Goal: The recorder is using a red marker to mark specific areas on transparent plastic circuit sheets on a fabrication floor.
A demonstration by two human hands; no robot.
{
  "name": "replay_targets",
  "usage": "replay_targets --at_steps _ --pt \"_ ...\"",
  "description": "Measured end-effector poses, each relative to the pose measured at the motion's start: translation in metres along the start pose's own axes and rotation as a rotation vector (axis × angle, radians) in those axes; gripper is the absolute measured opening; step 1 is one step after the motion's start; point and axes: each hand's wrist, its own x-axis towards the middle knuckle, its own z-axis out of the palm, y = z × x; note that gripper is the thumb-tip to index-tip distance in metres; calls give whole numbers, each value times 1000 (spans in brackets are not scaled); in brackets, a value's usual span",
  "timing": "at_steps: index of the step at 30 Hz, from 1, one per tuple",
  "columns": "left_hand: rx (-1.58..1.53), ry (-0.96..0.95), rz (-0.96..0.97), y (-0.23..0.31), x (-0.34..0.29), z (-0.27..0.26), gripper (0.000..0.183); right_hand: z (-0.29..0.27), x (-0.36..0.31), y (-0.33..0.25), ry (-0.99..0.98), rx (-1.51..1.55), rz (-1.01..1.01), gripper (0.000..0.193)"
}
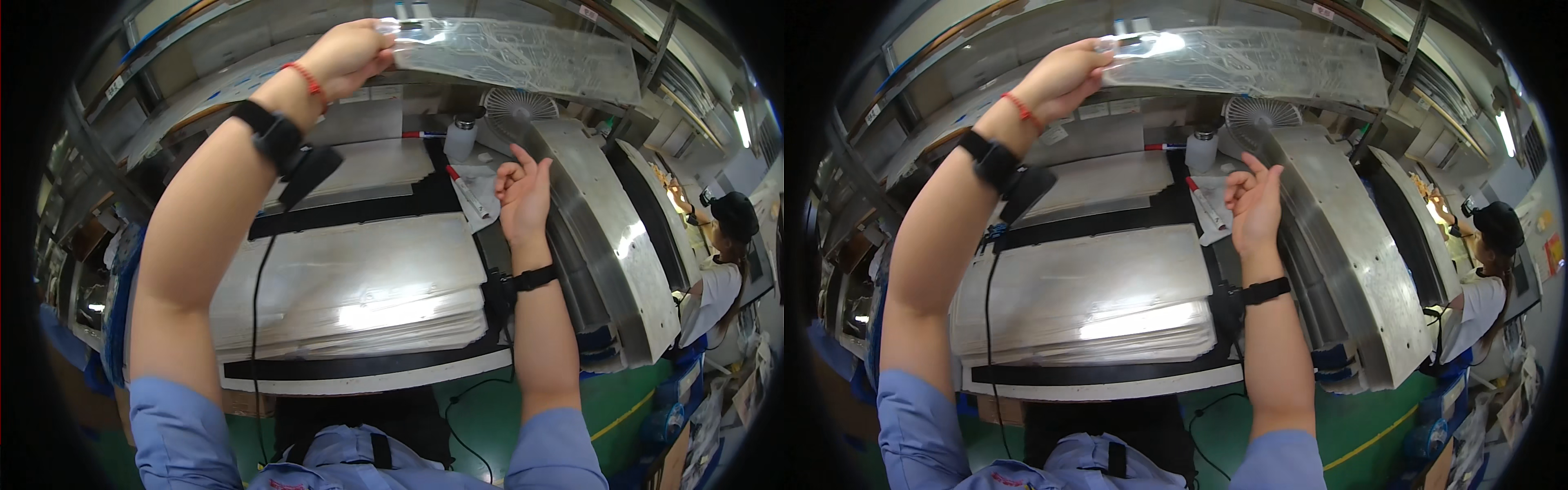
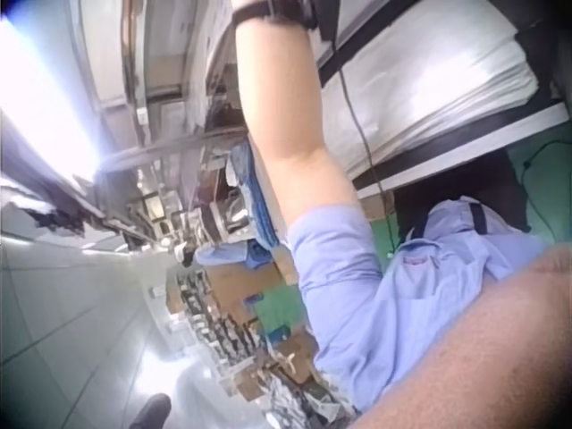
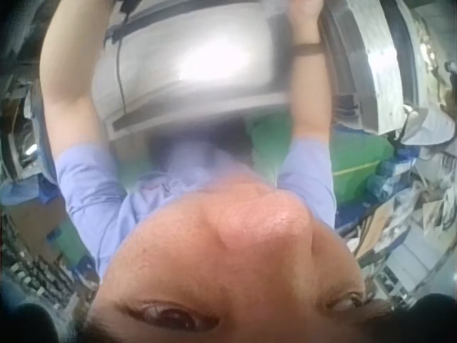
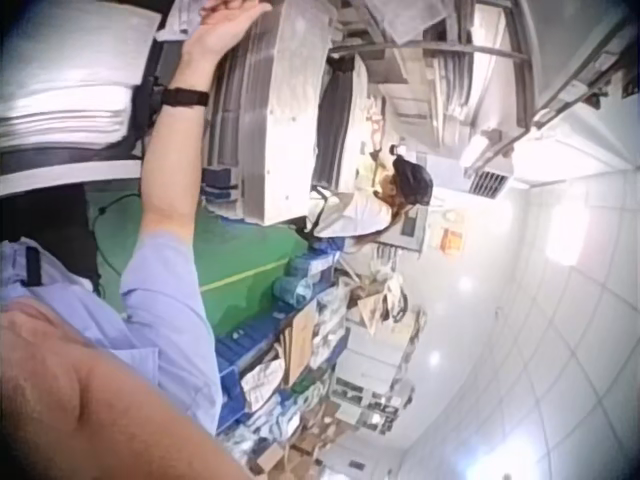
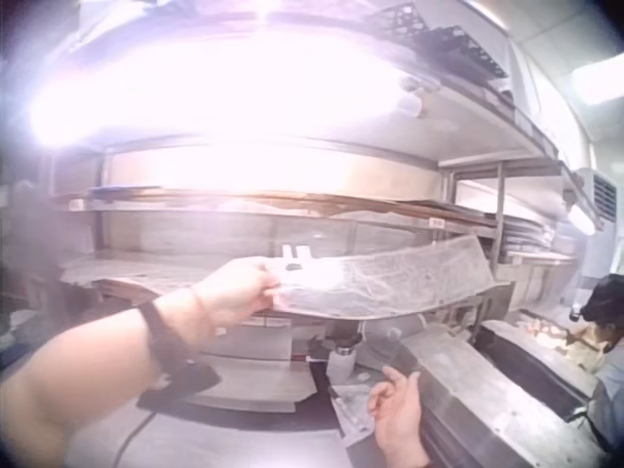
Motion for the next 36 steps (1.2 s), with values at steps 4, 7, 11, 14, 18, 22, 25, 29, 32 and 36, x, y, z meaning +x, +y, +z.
replay_targets --at_steps 4,7,11,14,18,22,25,29,32,36 --pt "-118 84 65 -5 30 50 28 7 -3 3 -14 -75 49 62" --pt "-156 85 107 -12 42 64 40 10 -6 4 -60 -187 74 60" --pt "-130 108 84 -15 50 61 47 11 -8 6 -130 -387 113 45" --pt "9 81 144 -15 42 40 50 19 -11 12 -229 -569 165 38" --pt "3 -116 151 -18 -9 5 45 22 -25 14 -505 -918 141 36" --pt "111 -371 -47 -4 -87 -57 40 30 -35 10 -680 -1122 148 38" --pt "137 -334 -168 -6 -144 -118 38 36 -33 15 -657 -1064 117 32" --pt "-66 -148 -181 -38 -197 -196 39 46 -37 8 -586 -1008 156 27" --pt "-169 -20 -198 -61 -223 -231 42 43 -34 10 -585 -902 58 27" --pt "-203 151 -259 -86 -242 -255 46 43 -34 15 -481 -790 176 27"
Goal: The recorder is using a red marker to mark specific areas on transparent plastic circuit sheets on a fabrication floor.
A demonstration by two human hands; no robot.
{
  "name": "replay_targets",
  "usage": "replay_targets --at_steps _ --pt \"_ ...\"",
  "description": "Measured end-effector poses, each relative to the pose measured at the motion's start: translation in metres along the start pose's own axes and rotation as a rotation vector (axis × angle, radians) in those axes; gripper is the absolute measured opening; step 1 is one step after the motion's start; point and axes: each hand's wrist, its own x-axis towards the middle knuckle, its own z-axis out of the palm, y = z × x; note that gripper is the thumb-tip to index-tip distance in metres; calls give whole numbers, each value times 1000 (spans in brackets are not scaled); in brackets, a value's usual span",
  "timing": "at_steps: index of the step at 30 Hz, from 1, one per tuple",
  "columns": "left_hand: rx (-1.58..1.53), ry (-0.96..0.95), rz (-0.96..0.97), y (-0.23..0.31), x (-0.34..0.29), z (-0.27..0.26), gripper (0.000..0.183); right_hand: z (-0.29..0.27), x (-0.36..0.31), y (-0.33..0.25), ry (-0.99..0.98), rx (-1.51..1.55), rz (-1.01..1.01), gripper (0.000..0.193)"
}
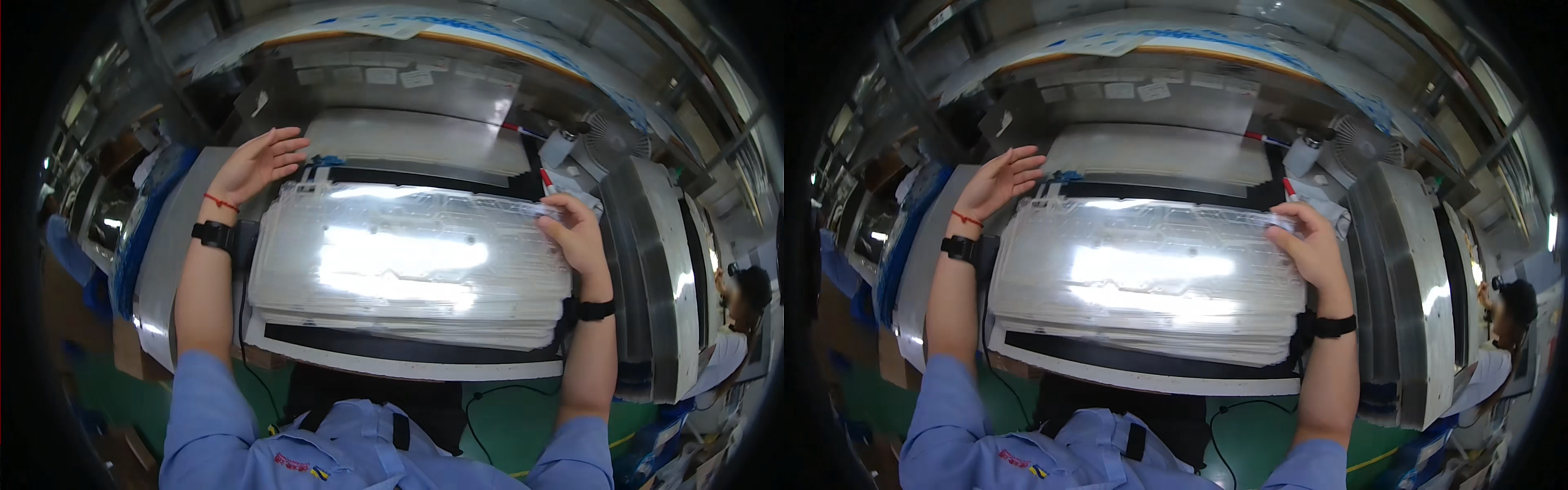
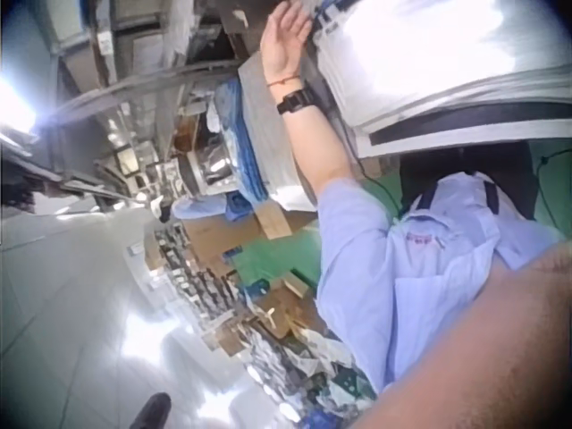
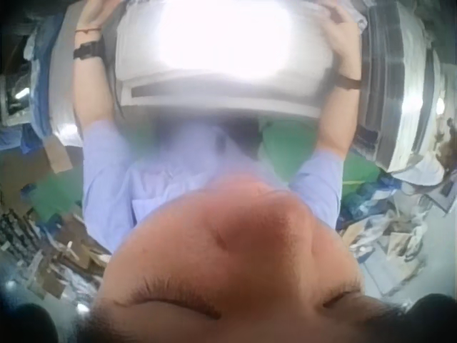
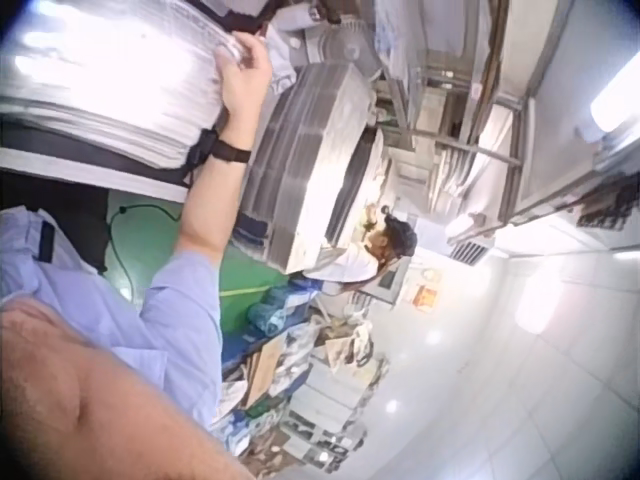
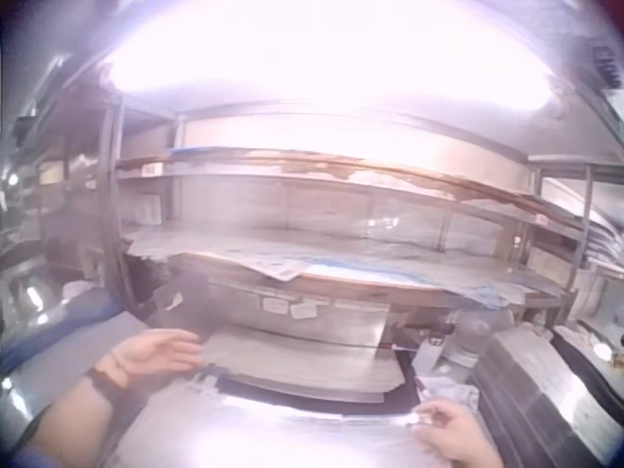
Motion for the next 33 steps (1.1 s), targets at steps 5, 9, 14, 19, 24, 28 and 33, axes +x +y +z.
replay_targets --at_steps 5,9,14,19,24,28,33 --pt "108 -37 -112 -12 0 -6 46 0 0 1 127 31 -46 27" --pt "166 -90 -120 -15 1 -4 42 -4 4 9 194 31 -78 26" --pt "386 -46 -44 -19 -2 0 26 -4 6 15 214 -3 -70 28" --pt "476 28 -16 -15 -2 13 14 -6 6 13 234 -114 -138 31" --pt "318 65 31 -21 1 -1 17 -2 7 14 355 25 -85 27" --pt "184 184 53 -23 6 -5 18 -9 8 17 362 285 33 17" --pt "222 177 31 -24 4 -1 20 -13 6 26 327 269 58 16"
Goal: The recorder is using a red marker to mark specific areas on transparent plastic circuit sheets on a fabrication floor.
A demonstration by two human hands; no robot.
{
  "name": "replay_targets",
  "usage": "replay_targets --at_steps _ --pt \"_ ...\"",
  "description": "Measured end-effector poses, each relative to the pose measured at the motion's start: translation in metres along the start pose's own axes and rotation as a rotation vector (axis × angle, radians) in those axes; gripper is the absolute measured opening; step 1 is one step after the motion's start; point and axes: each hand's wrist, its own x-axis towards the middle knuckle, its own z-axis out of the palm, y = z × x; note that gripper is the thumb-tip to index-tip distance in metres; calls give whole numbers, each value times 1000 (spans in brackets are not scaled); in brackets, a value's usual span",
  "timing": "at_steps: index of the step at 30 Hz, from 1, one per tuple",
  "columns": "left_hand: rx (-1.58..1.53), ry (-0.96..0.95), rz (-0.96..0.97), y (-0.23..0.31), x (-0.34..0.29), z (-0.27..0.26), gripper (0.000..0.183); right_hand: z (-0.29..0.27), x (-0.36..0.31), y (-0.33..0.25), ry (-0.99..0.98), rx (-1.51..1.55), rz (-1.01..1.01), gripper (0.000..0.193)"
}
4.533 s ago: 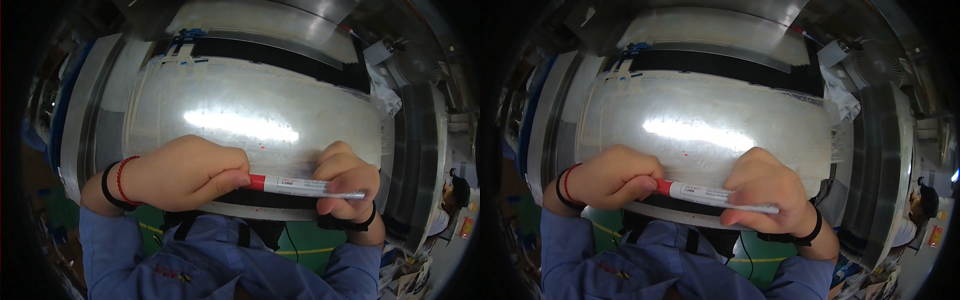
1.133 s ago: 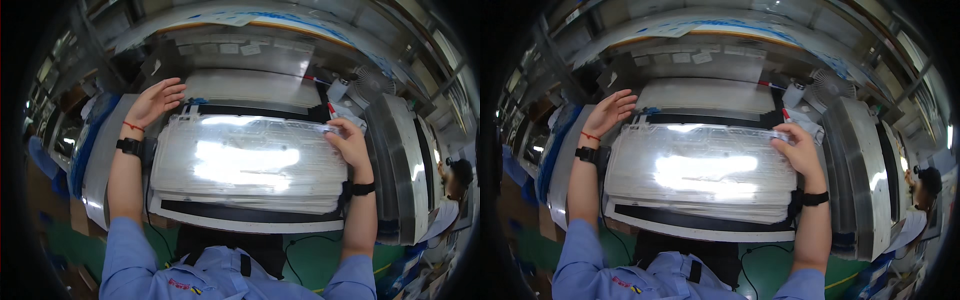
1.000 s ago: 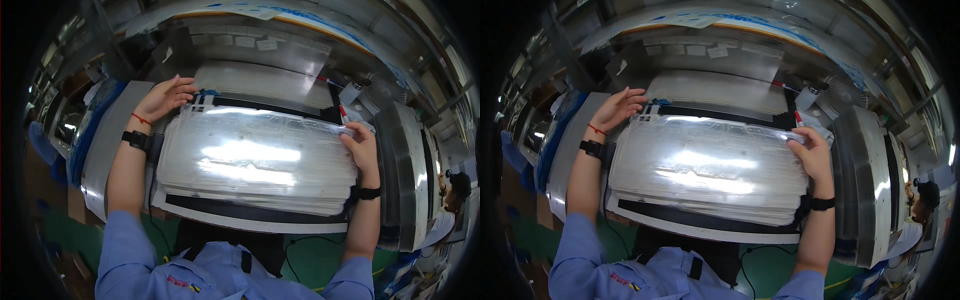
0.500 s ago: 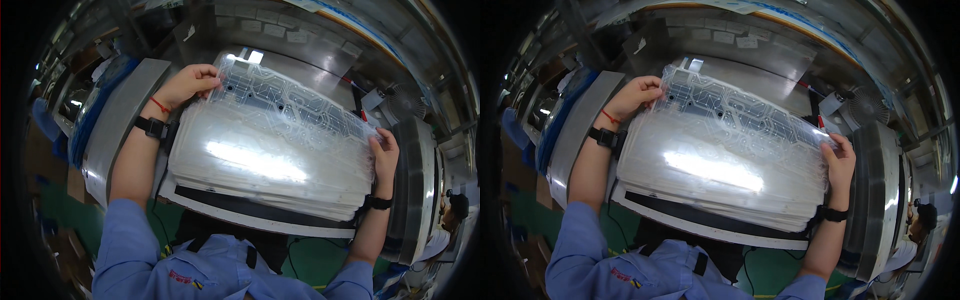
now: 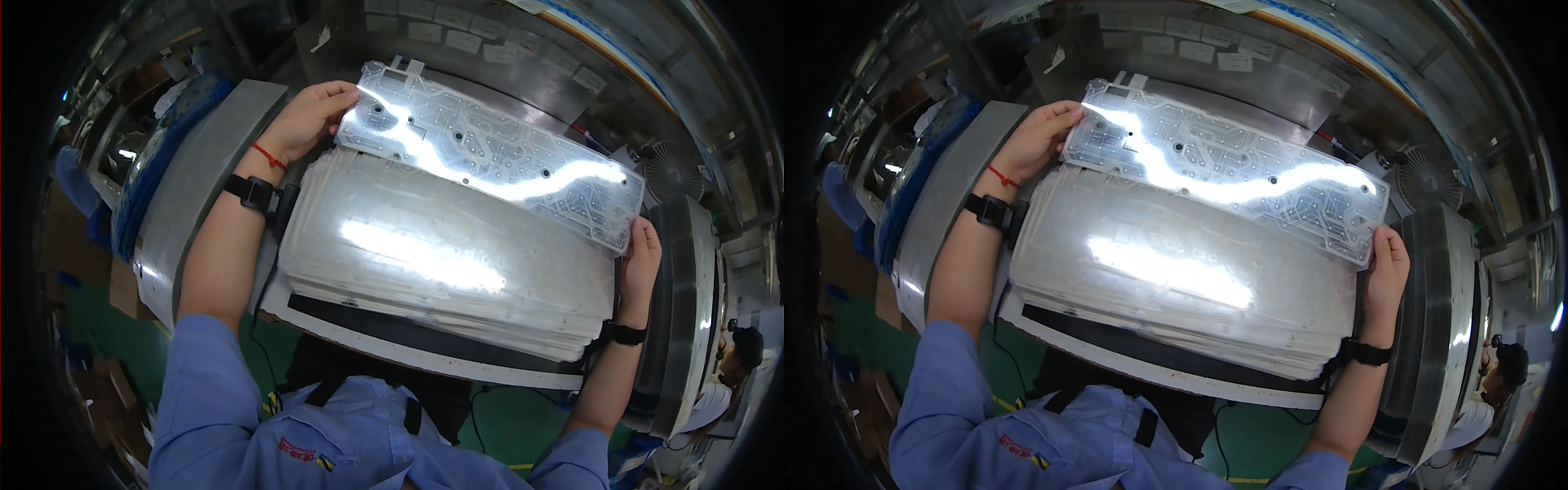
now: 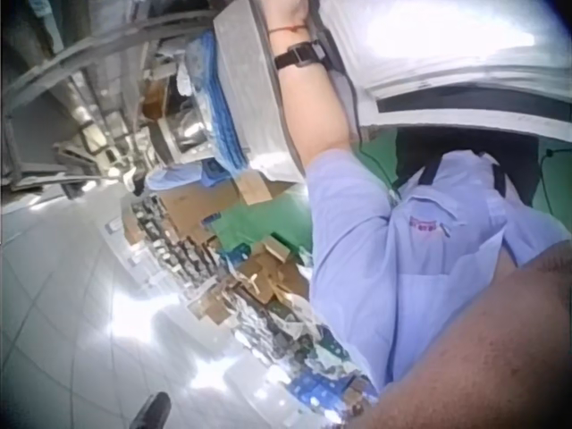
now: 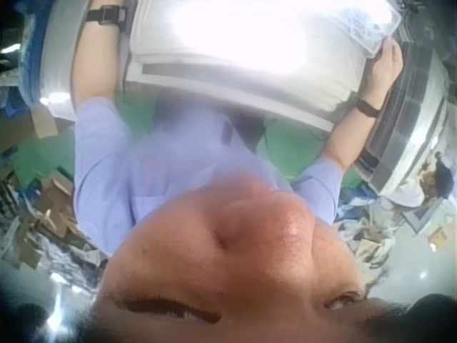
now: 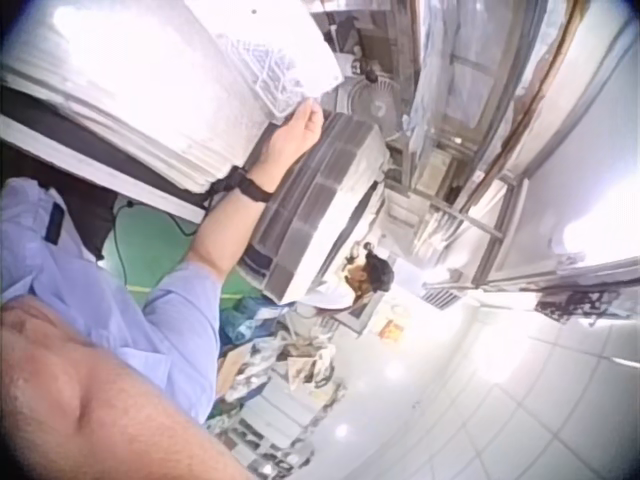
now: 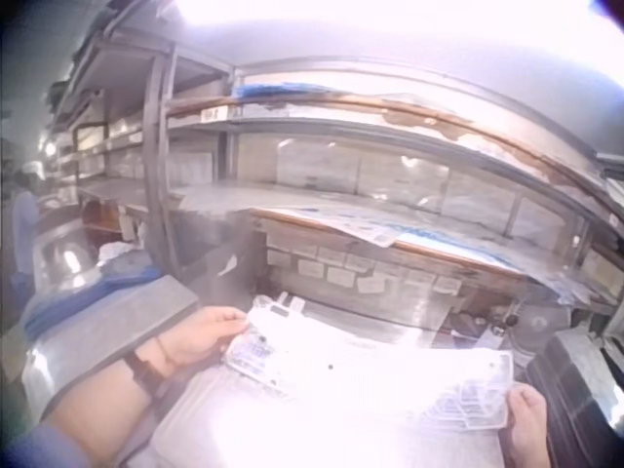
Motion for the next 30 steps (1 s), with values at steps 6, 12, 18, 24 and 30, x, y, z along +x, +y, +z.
replay_targets --at_steps 6,12,18,24,30 --pt "7 5 19 -2 1 -3 21 2 -2 -3 27 -75 -56 16" --pt "29 -5 34 -6 4 -8 21 4 -3 -4 43 -116 -114 17" --pt "48 -20 29 -6 4 -7 22 0 -3 -6 36 -98 -119 17" --pt "33 -15 -3 -10 6 -6 23 7 -3 -5 58 -16 -95 17" --pt "-79 -107 78 -12 7 -20 26 5 -6 -11 18 -75 -135 17"
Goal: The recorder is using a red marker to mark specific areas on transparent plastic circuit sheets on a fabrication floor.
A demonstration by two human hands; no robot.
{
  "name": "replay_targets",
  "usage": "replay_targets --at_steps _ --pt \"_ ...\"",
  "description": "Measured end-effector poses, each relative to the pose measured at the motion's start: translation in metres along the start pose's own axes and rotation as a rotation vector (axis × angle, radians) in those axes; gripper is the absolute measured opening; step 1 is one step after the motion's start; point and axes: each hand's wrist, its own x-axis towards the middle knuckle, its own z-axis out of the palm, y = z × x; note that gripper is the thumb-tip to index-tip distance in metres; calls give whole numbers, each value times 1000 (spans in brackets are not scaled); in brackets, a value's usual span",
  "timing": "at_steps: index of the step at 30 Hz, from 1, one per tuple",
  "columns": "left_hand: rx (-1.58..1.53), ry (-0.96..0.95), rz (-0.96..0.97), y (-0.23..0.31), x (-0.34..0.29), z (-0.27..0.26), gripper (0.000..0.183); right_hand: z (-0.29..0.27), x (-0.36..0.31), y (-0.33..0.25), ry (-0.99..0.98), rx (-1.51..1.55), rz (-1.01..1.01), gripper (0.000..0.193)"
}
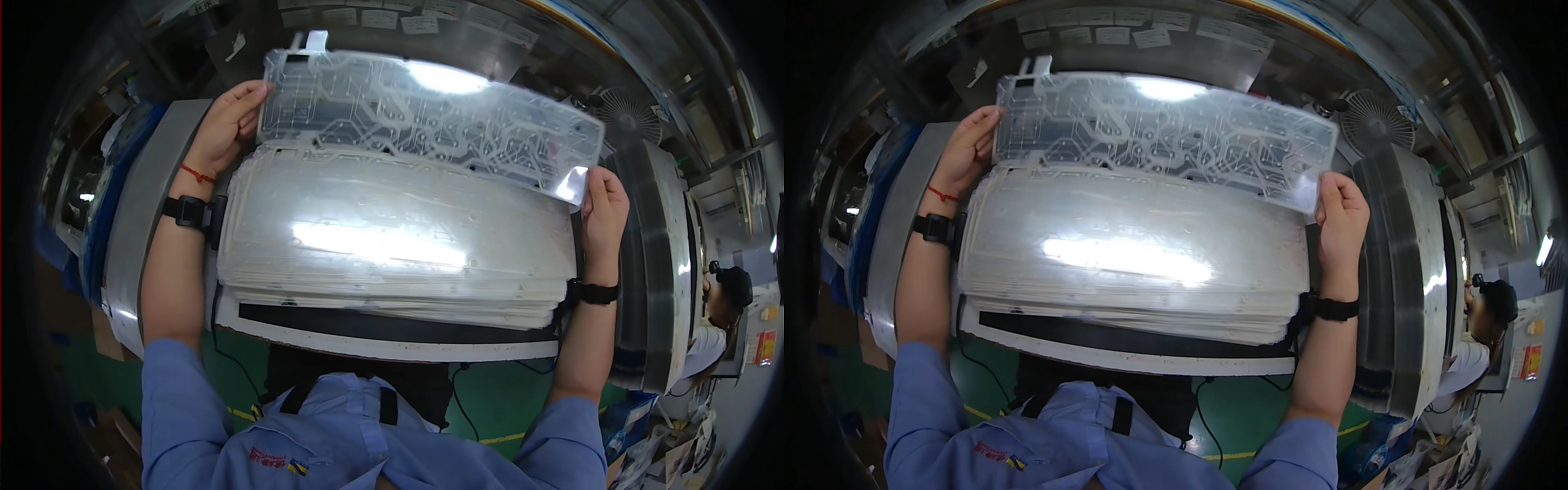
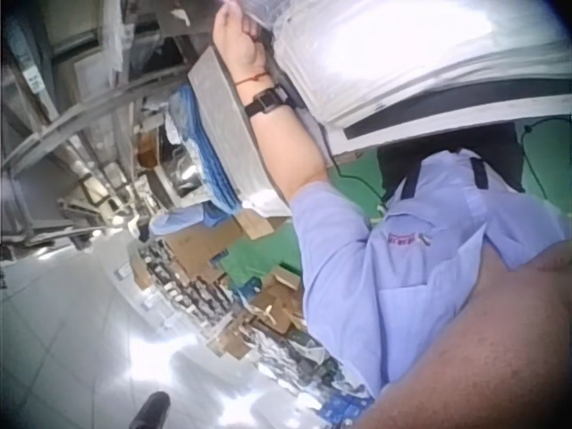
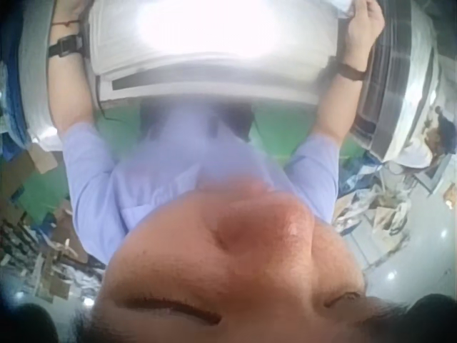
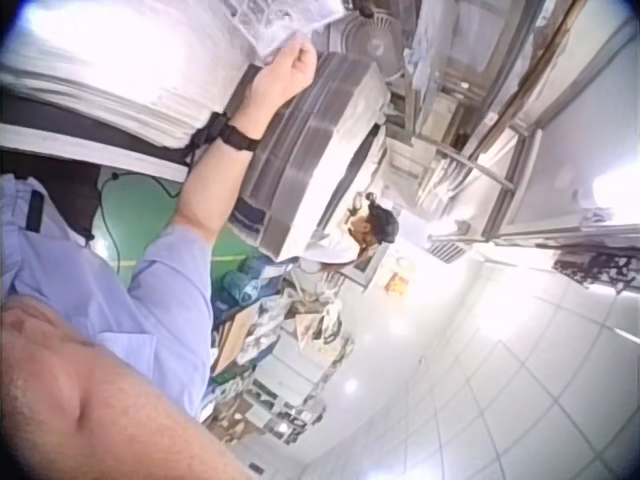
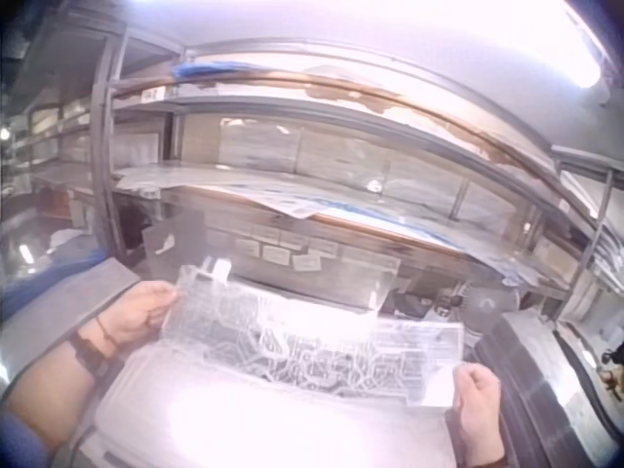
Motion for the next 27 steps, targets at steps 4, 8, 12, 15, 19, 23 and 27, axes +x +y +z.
replay_targets --at_steps 4,8,12,15,19,23,27 --pt "-103 7 109 3 -2 3 32 5 -4 -7 36 75 5 17" --pt "-156 57 39 6 -1 17 33 -7 1 4 45 61 -6 16" --pt "29 71 28 3 -4 15 33 9 -1 -7 -20 -19 -16 28" --pt "40 72 34 6 -4 22 39 10 -2 -9 -42 -65 -9 40" --pt "-21 51 -24 4 -4 15 35 8 0 -5 -46 -48 -1 42" --pt "21 -42 -58 4 -3 14 30 6 1 -1 -24 -36 -2 40" --pt "57 -26 -127 6 -5 18 25 8 0 -3 -42 15 -3 40"
